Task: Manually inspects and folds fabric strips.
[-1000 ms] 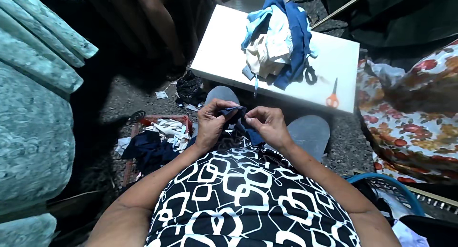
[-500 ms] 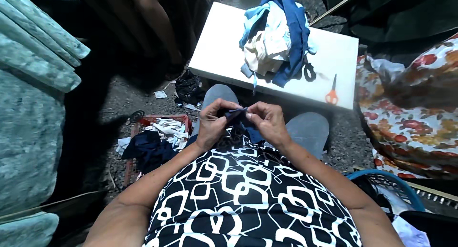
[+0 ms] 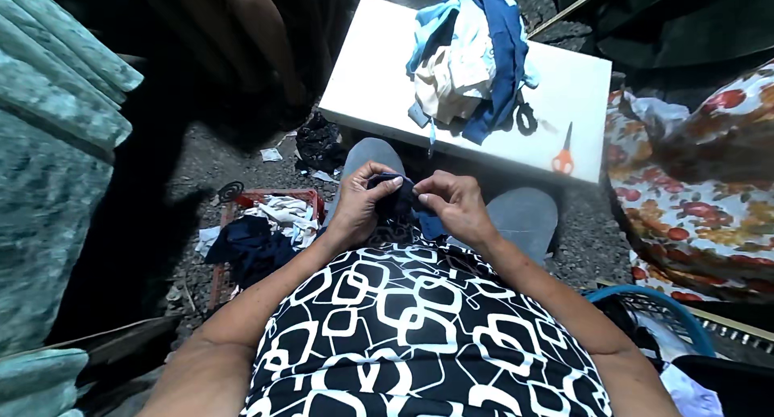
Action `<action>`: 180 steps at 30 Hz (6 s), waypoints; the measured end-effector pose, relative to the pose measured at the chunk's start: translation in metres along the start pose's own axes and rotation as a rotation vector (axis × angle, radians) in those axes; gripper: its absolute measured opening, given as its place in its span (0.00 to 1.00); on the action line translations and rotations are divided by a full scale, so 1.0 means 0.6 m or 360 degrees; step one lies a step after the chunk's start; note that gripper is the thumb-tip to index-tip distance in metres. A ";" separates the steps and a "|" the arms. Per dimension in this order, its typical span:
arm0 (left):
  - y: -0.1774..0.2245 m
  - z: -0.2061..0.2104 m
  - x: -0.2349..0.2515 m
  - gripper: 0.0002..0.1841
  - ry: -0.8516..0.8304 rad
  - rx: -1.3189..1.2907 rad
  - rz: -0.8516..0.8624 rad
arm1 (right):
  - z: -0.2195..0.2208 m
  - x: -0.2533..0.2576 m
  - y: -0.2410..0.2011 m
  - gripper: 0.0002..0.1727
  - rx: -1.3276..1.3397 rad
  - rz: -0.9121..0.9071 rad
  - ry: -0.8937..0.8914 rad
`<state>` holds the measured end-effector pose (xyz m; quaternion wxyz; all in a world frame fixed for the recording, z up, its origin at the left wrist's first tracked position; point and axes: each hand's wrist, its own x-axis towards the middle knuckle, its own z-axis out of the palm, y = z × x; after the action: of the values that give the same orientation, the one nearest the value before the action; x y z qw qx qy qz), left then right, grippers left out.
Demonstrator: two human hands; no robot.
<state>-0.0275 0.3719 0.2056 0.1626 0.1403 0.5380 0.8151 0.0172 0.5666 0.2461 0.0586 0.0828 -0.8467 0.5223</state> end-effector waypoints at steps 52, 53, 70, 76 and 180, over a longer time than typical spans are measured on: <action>0.030 0.005 -0.030 0.08 -0.0007 0.0615 0.0420 | 0.001 -0.002 0.012 0.05 0.0171 0.0130 0.0051; 0.028 0.001 -0.036 0.08 -0.0039 0.0735 0.0504 | 0.003 -0.001 0.013 0.05 0.0156 0.0126 0.0068; 0.018 0.010 -0.031 0.07 0.0032 0.0631 0.0471 | 0.009 0.011 0.016 0.04 -0.0181 0.0005 0.0130; 0.038 0.019 -0.023 0.05 0.0063 0.0274 0.0033 | 0.004 0.010 0.023 0.04 -0.0042 -0.0046 0.0070; -0.008 0.036 0.021 0.03 0.0071 -0.0026 -0.0224 | -0.021 0.004 0.006 0.08 -0.0449 -0.0581 0.0350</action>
<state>-0.0298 0.3971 0.2101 0.2085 0.0826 0.5435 0.8089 0.0145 0.5793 0.2490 0.2548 0.1681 -0.8706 0.3858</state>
